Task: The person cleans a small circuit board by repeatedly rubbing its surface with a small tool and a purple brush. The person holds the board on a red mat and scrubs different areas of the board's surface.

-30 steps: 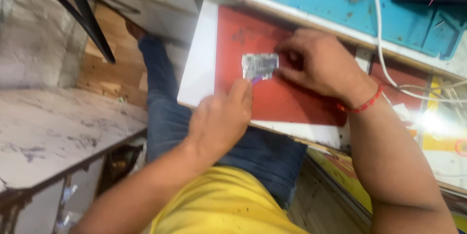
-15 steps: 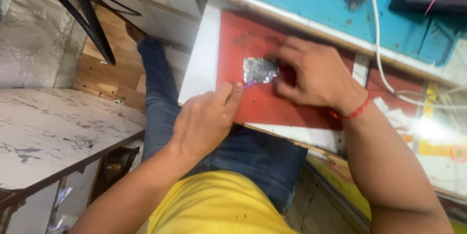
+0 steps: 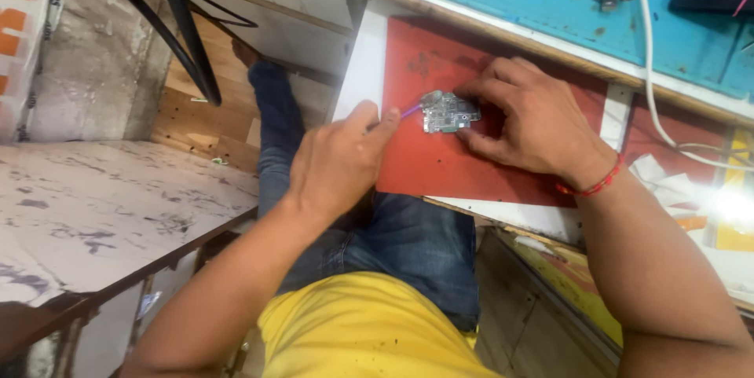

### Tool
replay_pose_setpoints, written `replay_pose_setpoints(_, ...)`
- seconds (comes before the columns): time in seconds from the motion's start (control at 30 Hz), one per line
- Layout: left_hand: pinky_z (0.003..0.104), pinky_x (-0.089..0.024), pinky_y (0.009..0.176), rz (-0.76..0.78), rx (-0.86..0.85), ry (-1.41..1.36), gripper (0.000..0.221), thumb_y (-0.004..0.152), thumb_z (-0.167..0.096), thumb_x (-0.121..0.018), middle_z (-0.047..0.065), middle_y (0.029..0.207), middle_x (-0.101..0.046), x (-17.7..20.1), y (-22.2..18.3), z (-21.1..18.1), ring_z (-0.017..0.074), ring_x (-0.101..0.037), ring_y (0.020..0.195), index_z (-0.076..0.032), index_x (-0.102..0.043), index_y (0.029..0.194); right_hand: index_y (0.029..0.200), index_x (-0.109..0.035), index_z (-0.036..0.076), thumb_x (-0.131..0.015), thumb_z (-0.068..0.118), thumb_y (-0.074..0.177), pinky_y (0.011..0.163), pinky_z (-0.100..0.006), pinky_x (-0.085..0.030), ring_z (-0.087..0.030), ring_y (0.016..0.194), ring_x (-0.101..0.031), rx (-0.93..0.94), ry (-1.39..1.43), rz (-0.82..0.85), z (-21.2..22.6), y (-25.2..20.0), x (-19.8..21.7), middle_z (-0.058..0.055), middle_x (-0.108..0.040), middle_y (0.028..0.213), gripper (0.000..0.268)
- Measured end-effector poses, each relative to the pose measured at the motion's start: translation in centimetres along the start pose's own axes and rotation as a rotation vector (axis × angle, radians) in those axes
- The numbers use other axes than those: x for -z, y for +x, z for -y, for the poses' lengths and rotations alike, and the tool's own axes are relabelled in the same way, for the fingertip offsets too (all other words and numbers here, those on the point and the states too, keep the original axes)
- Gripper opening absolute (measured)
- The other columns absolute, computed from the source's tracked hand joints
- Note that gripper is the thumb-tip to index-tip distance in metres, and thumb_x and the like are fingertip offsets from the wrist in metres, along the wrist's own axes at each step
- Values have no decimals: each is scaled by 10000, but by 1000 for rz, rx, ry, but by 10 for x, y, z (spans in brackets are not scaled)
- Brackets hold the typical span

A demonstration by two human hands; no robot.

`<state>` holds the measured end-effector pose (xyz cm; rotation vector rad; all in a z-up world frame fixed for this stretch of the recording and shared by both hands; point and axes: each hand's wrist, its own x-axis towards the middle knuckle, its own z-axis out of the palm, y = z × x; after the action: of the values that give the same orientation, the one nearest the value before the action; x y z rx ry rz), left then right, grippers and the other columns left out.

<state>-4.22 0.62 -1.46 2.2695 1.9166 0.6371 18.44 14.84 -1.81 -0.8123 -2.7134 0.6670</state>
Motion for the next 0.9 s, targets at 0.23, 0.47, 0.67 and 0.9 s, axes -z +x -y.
replay_pose_setpoints(0.23, 414, -518, 508, 51, -64, -30, 305, 910, -55, -640, 87, 853, -583, -5, -7, 13, 281, -651, 616, -108, -687, 1206, 1106, -751, 99, -834, 295, 730, 741, -417, -546, -289, 932, -638, -18, -3, 23, 1, 2, -2, -69, -649, 988, 431)
replay_pose_setpoints(0.47, 436, -525, 521, 43, -33, -29, 324, 932, -48, -627, 99, 865, -599, -18, -9, 9, 307, -651, 631, -123, -674, 1243, 1118, -746, 95, -830, 283, 748, 722, -419, -534, -288, 921, -637, 18, 20, 18, -4, 4, 4, -71, -643, 975, 424)
replay_pose_setpoints(0.67, 453, -522, 521, 32, 11, -56, 282, 941, -53, -611, 98, 894, -627, -23, -16, -8, 327, -655, 652, -126, -677, 1205, 1157, -749, 97, -827, 256, 800, 734, -415, -535, -293, 924, -636, 42, -7, 14, -6, 0, 1, -89, -632, 994, 398)
replay_pose_setpoints(0.9, 449, -514, 528, -30, -14, -60, 214, 961, -52, -613, 97, 902, -635, -15, -12, -6, 315, -666, 664, -102, -678, 1158, 1155, -742, 89, -821, 255, 748, 731, -415, -542, -286, 895, -648, 23, 36, 42, -2, 4, 6, -86, -633, 1009, 446)
